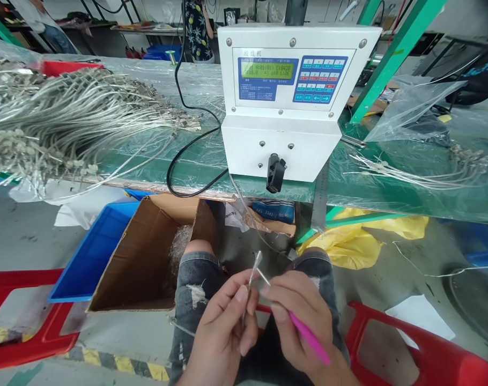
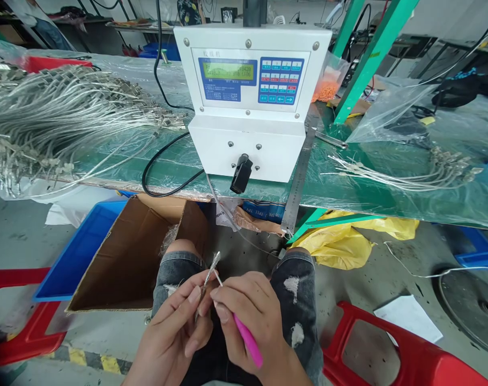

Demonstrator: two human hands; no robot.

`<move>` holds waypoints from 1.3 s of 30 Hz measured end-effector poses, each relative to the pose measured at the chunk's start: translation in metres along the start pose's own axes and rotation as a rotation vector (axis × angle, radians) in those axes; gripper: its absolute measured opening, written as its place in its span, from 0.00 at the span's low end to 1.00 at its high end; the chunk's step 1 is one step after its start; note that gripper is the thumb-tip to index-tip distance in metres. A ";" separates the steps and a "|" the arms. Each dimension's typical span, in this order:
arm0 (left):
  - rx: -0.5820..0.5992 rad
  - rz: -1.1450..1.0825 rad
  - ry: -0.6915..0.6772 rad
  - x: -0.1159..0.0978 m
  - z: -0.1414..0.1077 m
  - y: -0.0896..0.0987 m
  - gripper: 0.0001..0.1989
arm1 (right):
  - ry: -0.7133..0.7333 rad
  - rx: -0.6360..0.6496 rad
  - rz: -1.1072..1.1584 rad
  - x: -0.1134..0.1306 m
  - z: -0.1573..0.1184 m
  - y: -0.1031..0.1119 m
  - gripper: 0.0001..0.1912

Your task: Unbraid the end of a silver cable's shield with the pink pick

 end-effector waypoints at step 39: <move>-0.032 -0.002 -0.022 -0.008 -0.002 0.003 0.15 | -0.023 0.050 0.150 0.012 0.007 -0.007 0.10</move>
Point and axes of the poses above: each hand's wrist, its own z-axis towards the middle knuckle, its own y-axis out of the back of the hand, x = y × z, the point moved 3 cm from there along z, towards the middle knuckle, and after that the axes turned 2 degrees about -z, right-handed, at the moved point
